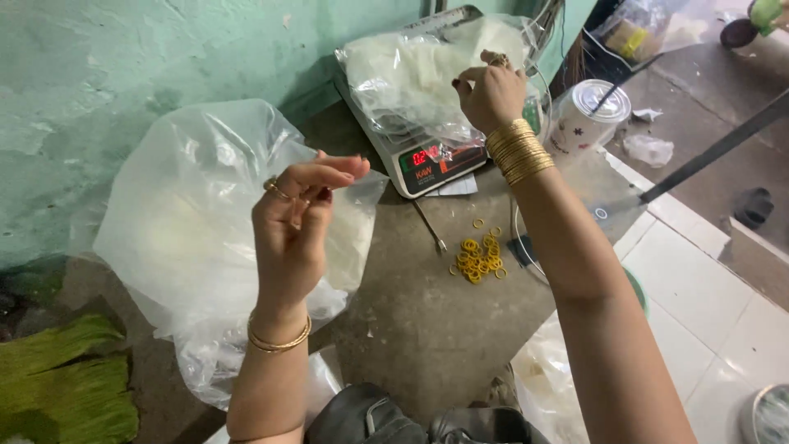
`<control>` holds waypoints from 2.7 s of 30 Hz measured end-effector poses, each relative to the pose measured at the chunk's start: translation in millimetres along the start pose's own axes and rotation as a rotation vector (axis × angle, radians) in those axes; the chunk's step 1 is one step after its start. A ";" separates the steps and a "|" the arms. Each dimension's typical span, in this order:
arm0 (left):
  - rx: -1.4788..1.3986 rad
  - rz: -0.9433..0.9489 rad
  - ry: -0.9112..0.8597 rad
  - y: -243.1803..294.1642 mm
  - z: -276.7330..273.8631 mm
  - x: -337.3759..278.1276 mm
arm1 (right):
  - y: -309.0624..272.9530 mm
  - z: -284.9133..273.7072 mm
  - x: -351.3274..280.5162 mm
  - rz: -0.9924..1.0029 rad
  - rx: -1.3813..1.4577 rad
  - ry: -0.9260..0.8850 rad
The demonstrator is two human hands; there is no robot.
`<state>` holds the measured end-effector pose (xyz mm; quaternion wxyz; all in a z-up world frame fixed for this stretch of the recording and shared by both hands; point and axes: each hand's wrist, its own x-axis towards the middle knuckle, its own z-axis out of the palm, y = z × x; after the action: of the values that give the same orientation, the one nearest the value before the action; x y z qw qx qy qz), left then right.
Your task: The person portion-weighs white food material on a scale, ties individual bags with rubber bands, and then organizes several bags into a larger plastic bag.
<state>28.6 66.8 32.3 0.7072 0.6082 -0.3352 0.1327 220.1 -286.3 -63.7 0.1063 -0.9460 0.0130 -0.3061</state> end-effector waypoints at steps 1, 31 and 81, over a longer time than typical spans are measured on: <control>-0.031 -0.017 -0.004 0.5 -1.2 0.1 | -3.2 11.0 7.4 0.111 -0.126 -0.144; -0.087 -0.150 -0.280 -39.8 34.9 -11.8 | -156.2 -222.2 -154.5 -0.176 0.701 -0.259; 0.082 -0.298 -0.327 -38.6 45.4 -19.2 | -138.1 -169.2 -196.3 0.012 1.050 -0.174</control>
<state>23.2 19.3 -8.1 0.6297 0.6927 -0.3463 -0.0601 -43.4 -166.5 -14.3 0.5680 -0.7872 -0.1456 -0.1913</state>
